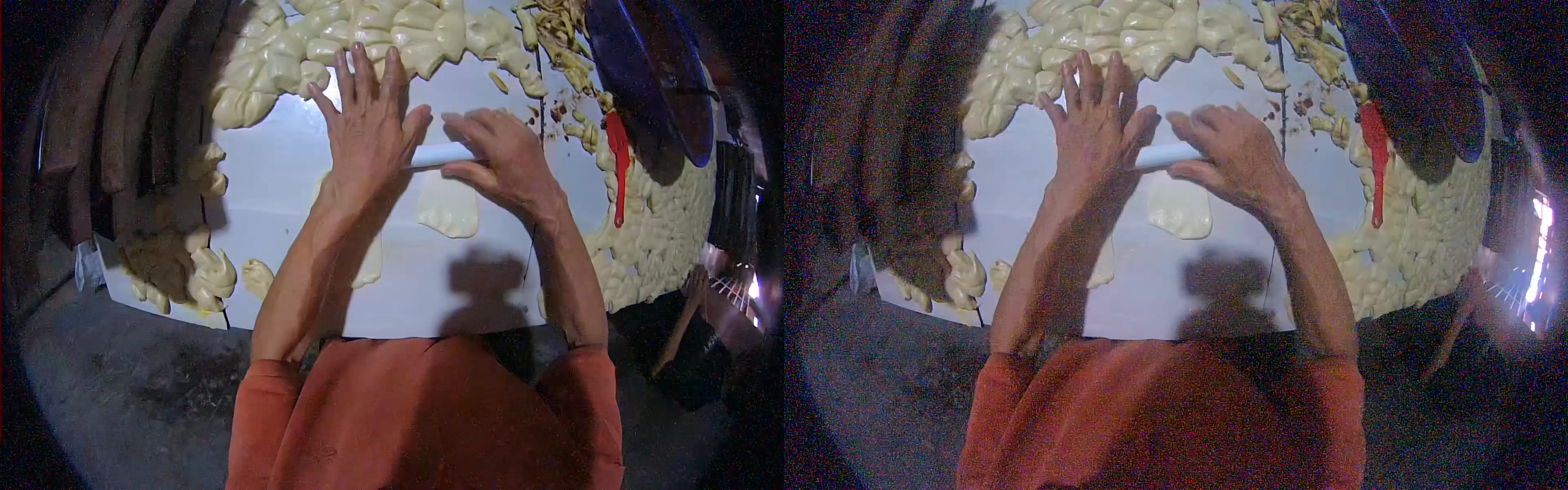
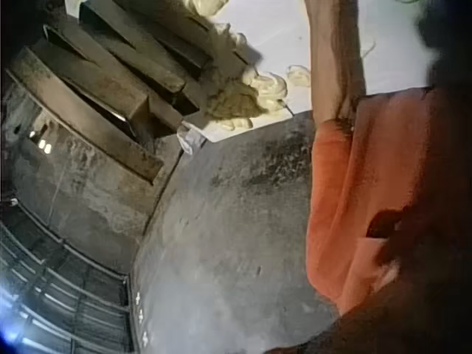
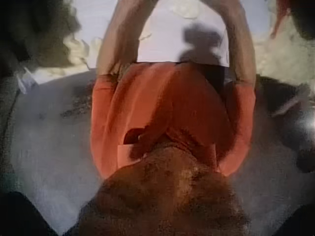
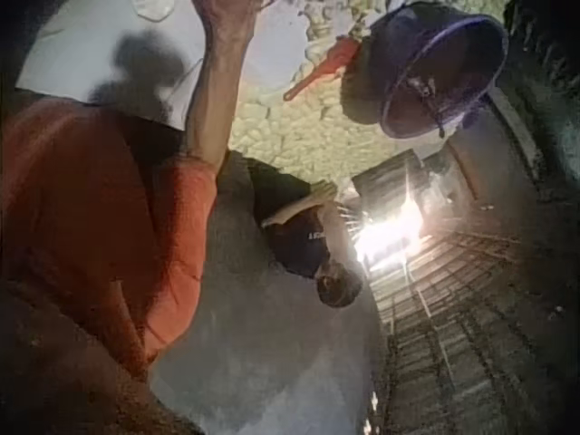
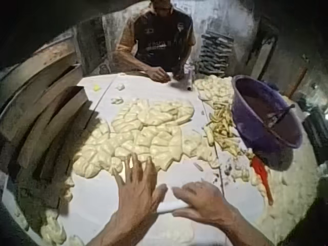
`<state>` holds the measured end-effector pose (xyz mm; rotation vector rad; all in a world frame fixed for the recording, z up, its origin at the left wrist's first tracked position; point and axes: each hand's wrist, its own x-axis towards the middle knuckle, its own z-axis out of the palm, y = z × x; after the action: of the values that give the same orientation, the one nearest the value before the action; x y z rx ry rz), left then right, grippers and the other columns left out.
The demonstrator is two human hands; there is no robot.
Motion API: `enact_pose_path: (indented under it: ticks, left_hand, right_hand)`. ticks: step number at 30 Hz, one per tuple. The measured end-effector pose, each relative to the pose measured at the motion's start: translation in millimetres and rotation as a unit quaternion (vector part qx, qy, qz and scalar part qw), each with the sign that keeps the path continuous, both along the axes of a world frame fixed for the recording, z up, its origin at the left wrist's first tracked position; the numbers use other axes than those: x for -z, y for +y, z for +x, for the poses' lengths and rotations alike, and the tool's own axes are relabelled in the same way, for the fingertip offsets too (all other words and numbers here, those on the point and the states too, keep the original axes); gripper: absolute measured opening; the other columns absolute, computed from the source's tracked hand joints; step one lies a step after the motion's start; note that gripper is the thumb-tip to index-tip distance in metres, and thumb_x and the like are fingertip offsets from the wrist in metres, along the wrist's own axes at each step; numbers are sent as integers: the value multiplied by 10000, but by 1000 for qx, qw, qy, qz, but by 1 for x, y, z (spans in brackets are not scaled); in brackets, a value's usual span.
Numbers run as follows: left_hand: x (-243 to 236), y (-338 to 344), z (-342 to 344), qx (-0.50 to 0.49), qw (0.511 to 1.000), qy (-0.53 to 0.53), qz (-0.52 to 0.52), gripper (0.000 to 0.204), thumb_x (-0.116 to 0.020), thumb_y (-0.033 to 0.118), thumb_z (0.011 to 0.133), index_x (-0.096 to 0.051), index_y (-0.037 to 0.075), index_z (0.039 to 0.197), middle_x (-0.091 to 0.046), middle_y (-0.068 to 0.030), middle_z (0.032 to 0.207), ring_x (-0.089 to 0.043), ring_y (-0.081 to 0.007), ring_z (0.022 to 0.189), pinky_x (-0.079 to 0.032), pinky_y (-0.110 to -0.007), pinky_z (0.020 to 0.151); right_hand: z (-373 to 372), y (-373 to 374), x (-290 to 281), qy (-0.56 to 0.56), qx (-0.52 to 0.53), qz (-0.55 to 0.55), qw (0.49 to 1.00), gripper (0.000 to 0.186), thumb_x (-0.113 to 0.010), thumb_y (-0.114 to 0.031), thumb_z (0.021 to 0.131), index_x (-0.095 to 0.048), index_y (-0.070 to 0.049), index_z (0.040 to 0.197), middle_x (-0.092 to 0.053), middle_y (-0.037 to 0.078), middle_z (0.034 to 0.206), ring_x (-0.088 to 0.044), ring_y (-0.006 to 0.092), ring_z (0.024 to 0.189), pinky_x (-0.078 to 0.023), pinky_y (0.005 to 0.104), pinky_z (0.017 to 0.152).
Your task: The person flattens dough using a rolling pin, applies a dark filling with a spatula, rolls the dough into cylinders by hand, and places the items onto a metal tray.
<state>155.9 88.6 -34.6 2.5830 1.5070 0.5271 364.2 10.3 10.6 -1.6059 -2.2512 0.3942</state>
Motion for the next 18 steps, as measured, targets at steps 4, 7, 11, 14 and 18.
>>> enact_pose_path:
  ticks: [4, 7, 11, 14, 18]
  left_hand:
    - [-23, -18, -14, 96, 994, 0, -52, 903, -591, 609, 950, -237, 136, 1633, -154, -330, 1653, -118, -510, 1540, -131, -763, 1152]
    - [-26, -40, -16, 129, 991, 27, 3, 833, -552, 602, 965, -296, 145, 1613, -220, -317, 1636, -172, -504, 1531, -150, -764, 1148]
    - [-24, -94, -22, 96, 993, 27, -67, 611, -500, 417, 1022, -419, 117, 1548, -342, -257, 1606, -267, -456, 1514, -172, -746, 1154]
    - [-26, -127, -32, 103, 992, -15, -65, 560, -538, 340, 1003, -491, 53, 1482, -421, -264, 1562, -350, -407, 1491, -193, -718, 1162]
    - [-31, -177, -43, 105, 989, 6, -101, 644, -558, 423, 1006, -455, 20, 1499, -457, -213, 1555, -364, -377, 1489, -214, -677, 1176]
  right_hand:
    - [5, -45, -10, -16, 0, -38, 999, 469, -750, -431, 853, -686, -107, 1186, -646, 118, 978, -646, 317, 910, -522, 447, 763]
    - [-4, -57, -30, -1, -10, -7, 1000, 528, -701, -470, 886, -670, -92, 1255, -640, 157, 1160, -634, 347, 1024, -518, 464, 866]
    - [-18, -98, 4, -112, 46, 7, 993, 586, -567, -440, 996, -505, -146, 1499, -498, 142, 1522, -469, 348, 1385, -364, 548, 1104]
    - [-29, -132, 7, -109, 67, -34, 991, 583, -565, -402, 1008, -464, -171, 1534, -454, 114, 1573, -407, 316, 1446, -288, 535, 1155]
    - [-42, -182, 11, -107, 80, -20, 991, 603, -657, -374, 952, -491, -215, 1509, -510, 89, 1457, -446, 285, 1362, -273, 534, 1156]
